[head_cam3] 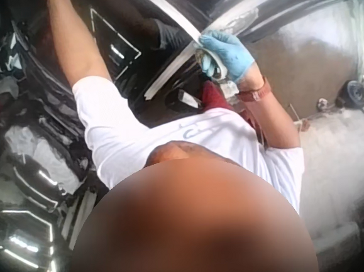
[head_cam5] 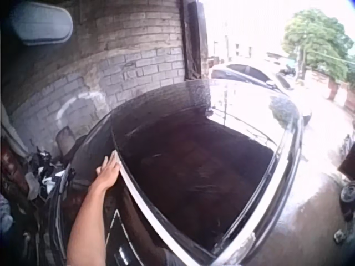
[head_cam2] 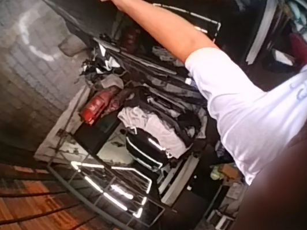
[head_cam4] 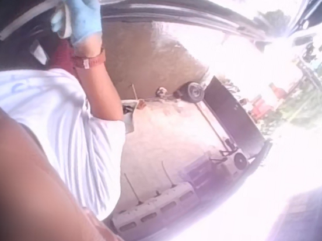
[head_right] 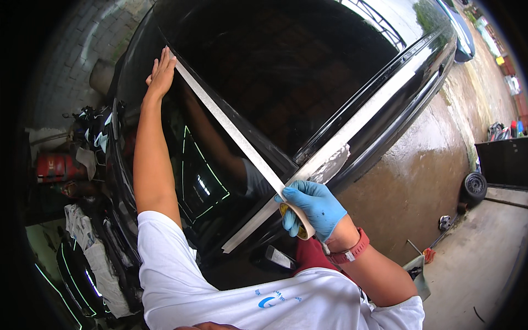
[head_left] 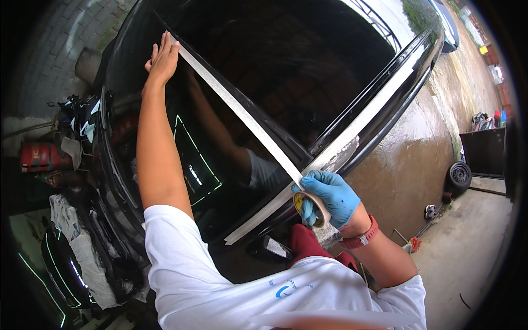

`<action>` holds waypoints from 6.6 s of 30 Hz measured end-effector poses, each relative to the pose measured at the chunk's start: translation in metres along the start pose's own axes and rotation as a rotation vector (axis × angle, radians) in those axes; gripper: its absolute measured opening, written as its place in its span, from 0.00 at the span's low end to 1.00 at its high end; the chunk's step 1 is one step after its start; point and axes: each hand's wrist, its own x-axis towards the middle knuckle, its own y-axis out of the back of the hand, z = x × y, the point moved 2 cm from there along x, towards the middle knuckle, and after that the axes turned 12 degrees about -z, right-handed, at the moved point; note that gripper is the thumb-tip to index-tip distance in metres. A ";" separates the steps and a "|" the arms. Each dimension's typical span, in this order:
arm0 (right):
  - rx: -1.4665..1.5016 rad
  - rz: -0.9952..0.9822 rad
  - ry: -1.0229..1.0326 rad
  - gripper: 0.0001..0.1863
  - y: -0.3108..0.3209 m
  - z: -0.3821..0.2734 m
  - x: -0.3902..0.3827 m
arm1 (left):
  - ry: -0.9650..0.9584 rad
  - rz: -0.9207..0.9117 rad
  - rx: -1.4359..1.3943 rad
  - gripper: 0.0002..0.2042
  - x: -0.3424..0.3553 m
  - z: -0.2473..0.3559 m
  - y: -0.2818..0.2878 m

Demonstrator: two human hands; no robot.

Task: The person applies masking tape to the edges of a damaged area on a black car's rear quarter panel. They then use a tube of body filler to apply a white substance over the taped-off section, smoothing it with a gloved hand.

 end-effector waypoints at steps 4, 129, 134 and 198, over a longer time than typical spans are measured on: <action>-0.030 0.064 0.043 0.13 0.000 0.002 0.005 | 0.014 0.012 -0.014 0.35 -0.003 0.006 -0.001; -2.238 0.506 0.869 0.07 -0.028 -0.025 -0.014 | -0.187 -0.022 0.044 0.76 -0.278 0.206 -0.055; -2.038 0.542 0.871 0.08 -0.021 -0.024 0.004 | -0.198 -0.061 -0.004 0.77 -0.277 0.205 -0.057; -1.952 -0.593 0.153 0.22 -0.075 0.033 -0.055 | 0.225 0.418 -1.676 0.06 -0.580 0.081 -0.161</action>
